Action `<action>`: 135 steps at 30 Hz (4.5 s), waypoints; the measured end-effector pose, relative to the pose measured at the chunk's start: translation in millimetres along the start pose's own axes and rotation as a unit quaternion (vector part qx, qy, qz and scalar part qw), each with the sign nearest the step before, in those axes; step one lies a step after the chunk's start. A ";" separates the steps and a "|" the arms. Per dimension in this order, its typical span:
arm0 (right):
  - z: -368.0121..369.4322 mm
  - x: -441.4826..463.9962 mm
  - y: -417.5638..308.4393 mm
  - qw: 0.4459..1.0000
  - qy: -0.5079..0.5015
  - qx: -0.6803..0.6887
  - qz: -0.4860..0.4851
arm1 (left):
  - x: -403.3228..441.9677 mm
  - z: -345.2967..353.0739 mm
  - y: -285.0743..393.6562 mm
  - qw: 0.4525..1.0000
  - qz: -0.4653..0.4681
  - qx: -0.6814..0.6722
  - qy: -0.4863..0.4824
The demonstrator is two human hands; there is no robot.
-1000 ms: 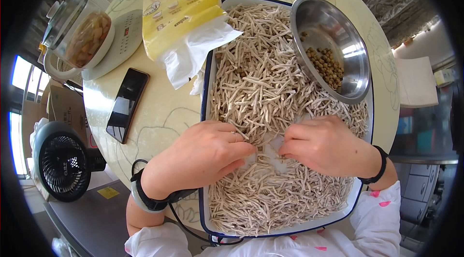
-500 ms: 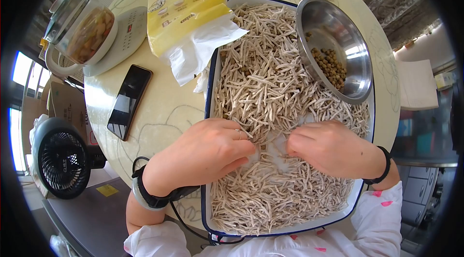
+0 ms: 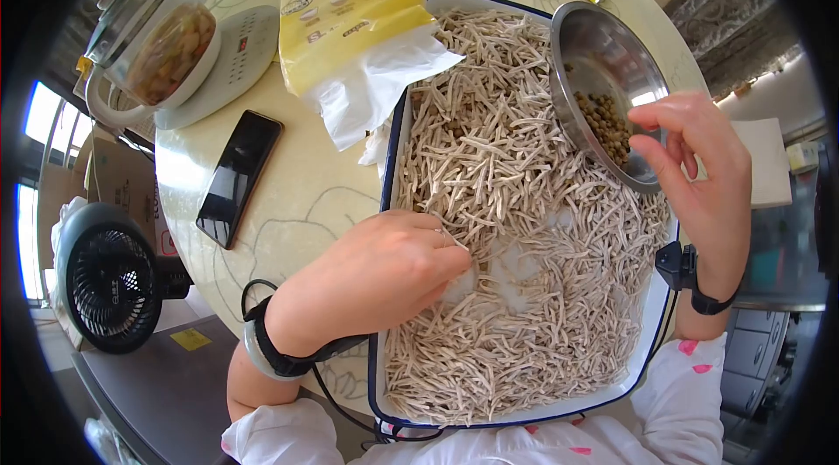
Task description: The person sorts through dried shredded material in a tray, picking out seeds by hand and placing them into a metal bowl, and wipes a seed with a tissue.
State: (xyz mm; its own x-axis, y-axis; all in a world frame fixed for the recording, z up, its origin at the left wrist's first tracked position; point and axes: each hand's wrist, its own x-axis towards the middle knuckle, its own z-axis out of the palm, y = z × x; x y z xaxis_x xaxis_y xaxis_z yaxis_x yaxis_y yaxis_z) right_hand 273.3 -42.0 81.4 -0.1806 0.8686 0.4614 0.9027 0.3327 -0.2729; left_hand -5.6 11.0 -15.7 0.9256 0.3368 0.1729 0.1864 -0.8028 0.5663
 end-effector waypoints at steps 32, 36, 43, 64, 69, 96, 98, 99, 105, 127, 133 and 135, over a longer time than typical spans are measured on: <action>60.1 -32.1 -30.3 0.922 -0.319 0.134 -0.173 | -0.4 -0.5 -2.4 0.996 -0.005 -0.085 0.033; 50.6 -23.8 -28.6 0.924 -0.332 0.151 -0.113 | -0.1 -1.6 -1.6 0.995 -0.007 -0.095 0.027; 52.4 -23.5 -25.5 0.909 -0.383 0.100 -0.134 | 0.2 1.8 -2.0 0.995 -0.009 -0.098 0.023; 72.5 -27.5 -34.6 0.910 -0.330 0.050 -0.247 | 0.5 -1.4 -1.6 0.998 -0.018 -0.067 0.002; 68.1 -25.1 -28.3 0.917 -0.345 0.127 -0.156 | -0.3 -0.7 -3.6 0.993 -0.011 -0.112 0.025; 24.6 -0.4 -27.5 0.819 -0.192 0.531 0.097 | -0.9 -19.1 2.0 0.969 0.013 -0.076 0.234; 10.9 -2.0 -11.1 0.889 -0.115 0.442 -0.028 | -5.7 -23.8 -3.9 0.985 0.000 -0.009 0.174; 5.5 -3.5 -5.3 0.915 -0.076 0.395 -0.037 | -8.5 -24.6 -7.1 0.990 -0.004 0.034 0.140; -14.6 -14.2 35.3 0.992 0.014 0.124 0.000 | -15.1 -26.9 -2.0 0.995 -0.037 0.095 0.011; 50.5 -19.9 -41.3 0.939 -0.233 0.050 -0.249 | -12.7 -22.5 3.5 0.989 -0.067 0.125 -0.046; 72.6 -13.0 -52.3 0.925 -0.269 -0.006 -0.270 | -13.3 -21.8 -3.1 0.994 -0.041 0.096 -0.033; 75.3 -10.6 -54.7 0.920 -0.282 -0.012 -0.271 | -14.3 -23.7 -8.0 0.997 -0.037 0.063 -0.029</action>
State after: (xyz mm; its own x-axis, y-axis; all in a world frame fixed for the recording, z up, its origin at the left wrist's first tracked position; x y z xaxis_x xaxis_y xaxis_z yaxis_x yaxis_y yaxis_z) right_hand 196.5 -41.8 27.9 -0.7750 0.6319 0.0114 0.6272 0.7712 -0.1091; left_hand -28.2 24.3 -3.6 0.9242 0.3723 0.0857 0.2920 -0.8331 0.4698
